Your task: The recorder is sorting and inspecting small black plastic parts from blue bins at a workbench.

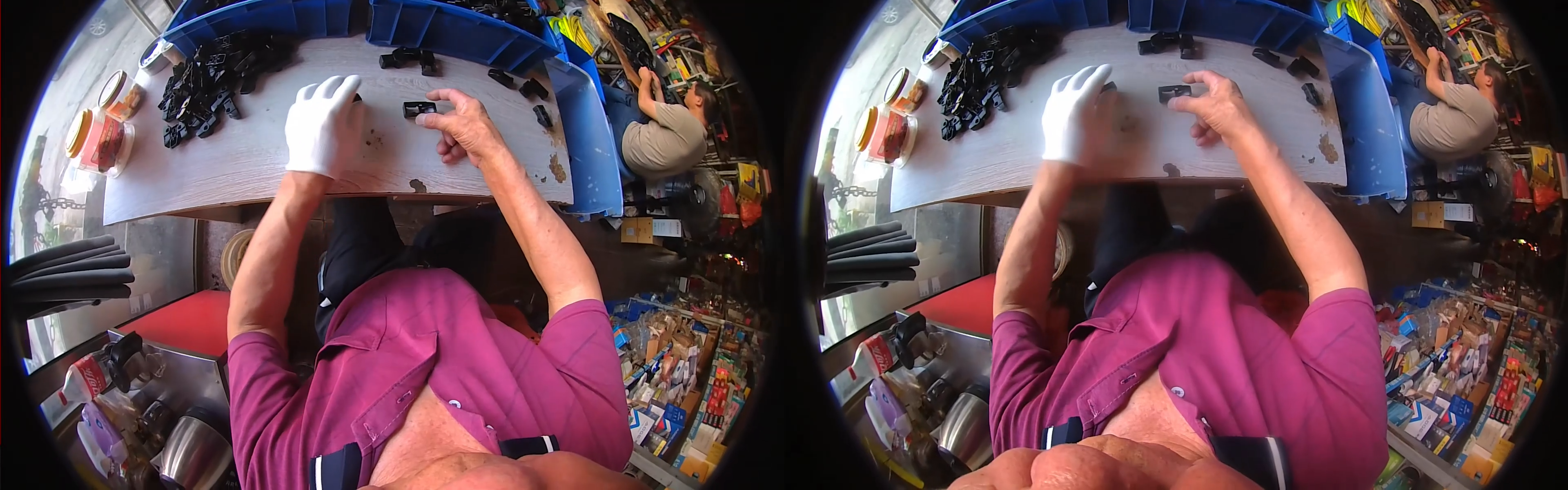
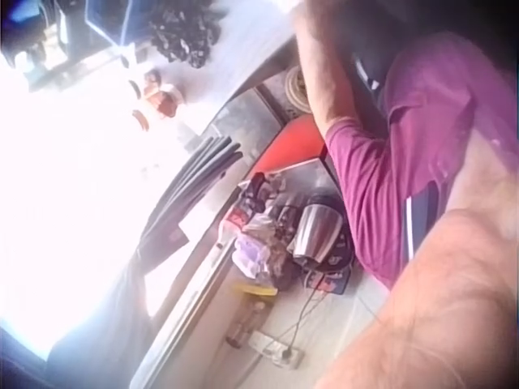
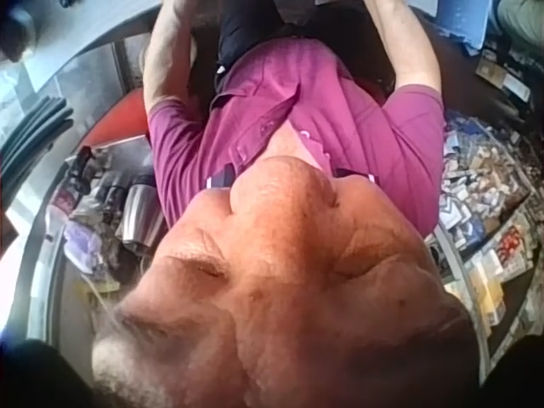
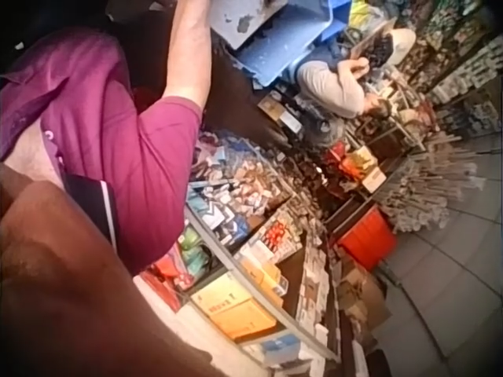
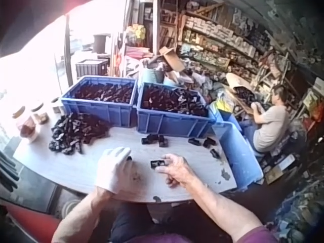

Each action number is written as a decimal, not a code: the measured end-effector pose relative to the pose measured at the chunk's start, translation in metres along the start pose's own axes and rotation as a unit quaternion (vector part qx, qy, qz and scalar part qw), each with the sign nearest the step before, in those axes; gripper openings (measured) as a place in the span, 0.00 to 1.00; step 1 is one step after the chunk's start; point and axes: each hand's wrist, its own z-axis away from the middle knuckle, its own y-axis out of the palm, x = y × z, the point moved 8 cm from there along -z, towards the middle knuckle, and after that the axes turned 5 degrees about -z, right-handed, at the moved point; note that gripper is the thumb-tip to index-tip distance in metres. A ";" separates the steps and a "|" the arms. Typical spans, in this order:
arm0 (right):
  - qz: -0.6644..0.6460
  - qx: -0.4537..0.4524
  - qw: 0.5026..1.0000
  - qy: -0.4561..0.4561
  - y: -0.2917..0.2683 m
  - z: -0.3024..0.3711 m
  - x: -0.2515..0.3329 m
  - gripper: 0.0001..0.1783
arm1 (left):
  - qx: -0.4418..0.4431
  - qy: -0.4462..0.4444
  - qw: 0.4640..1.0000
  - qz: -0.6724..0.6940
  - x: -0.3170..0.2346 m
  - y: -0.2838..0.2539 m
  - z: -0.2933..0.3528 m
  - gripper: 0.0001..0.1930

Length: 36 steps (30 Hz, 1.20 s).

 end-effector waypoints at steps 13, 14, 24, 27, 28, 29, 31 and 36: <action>0.070 0.005 0.997 0.033 0.015 -0.006 0.004 0.18 | 0.112 0.051 0.982 0.145 -0.023 0.050 -0.002 0.15; 0.070 0.006 0.997 0.033 0.015 -0.006 0.003 0.18 | 0.143 0.070 0.977 0.145 -0.032 0.056 -0.004 0.16; 0.083 -0.024 0.996 0.016 0.006 -0.008 -0.005 0.19 | 0.207 0.160 0.952 0.159 -0.056 0.073 -0.002 0.16; 0.082 -0.013 0.996 0.014 0.008 -0.006 -0.002 0.18 | 0.181 0.142 0.968 0.097 -0.056 0.066 0.006 0.19; 0.083 -0.014 0.996 0.012 0.009 -0.006 -0.001 0.18 | 0.182 0.137 0.969 0.091 -0.056 0.065 0.008 0.19; 0.085 -0.016 0.996 0.009 0.009 -0.006 0.000 0.18 | 0.188 0.136 0.969 0.083 -0.056 0.065 0.010 0.19; 0.082 -0.006 0.997 0.008 0.011 -0.004 0.000 0.17 | 0.191 0.131 0.970 0.073 -0.057 0.064 0.012 0.18; 0.077 -0.021 0.997 0.004 0.010 -0.003 -0.001 0.20 | 0.124 0.091 0.986 0.067 -0.049 0.050 0.009 0.16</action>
